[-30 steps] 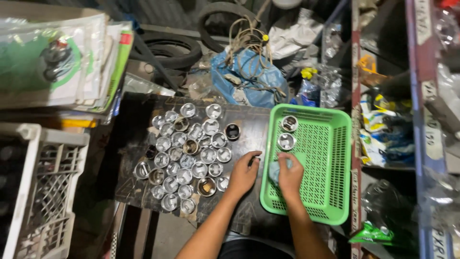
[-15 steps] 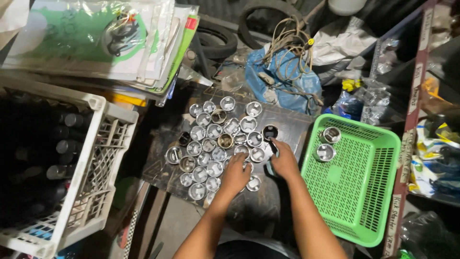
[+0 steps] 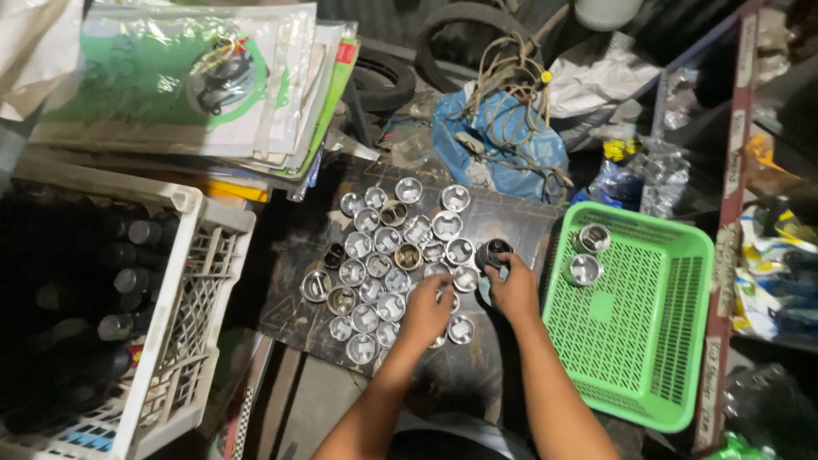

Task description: Cleaning and inspecting a collection of motorcycle pistons using a cloth.

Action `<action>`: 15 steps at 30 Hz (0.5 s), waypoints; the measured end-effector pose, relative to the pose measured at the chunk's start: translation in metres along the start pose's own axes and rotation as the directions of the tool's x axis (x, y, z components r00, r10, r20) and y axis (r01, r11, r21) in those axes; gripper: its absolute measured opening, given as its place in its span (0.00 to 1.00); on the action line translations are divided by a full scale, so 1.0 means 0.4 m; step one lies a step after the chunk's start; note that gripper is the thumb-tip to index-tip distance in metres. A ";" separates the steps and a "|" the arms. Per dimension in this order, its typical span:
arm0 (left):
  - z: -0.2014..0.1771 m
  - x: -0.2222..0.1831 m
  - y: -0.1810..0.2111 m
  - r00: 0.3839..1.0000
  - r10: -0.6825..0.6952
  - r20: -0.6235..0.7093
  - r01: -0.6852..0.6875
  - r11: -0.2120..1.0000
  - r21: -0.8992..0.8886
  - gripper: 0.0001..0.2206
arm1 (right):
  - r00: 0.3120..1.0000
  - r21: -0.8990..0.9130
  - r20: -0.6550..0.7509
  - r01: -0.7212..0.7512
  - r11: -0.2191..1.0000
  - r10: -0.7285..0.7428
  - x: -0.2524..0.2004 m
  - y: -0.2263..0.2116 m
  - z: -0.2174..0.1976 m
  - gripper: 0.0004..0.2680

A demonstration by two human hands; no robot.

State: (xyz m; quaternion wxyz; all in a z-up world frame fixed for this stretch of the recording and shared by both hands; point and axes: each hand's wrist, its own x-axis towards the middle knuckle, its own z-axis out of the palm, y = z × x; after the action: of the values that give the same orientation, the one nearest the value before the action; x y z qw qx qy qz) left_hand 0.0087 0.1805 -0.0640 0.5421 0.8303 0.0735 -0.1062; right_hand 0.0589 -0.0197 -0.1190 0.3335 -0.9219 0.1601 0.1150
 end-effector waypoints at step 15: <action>-0.074 0.038 0.146 0.973 0.168 0.156 -0.007 0.704 -0.711 0.26 | 0.944 0.461 -0.181 0.329 0.824 -0.276 -0.257 -0.262 -0.195 0.12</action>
State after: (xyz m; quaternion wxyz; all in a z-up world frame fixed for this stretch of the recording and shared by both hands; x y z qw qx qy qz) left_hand 0.0400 0.1841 -0.0047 0.8271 0.5465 0.0115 -0.1307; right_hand 0.0115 0.0281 0.0330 0.5587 -0.8271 0.0527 -0.0323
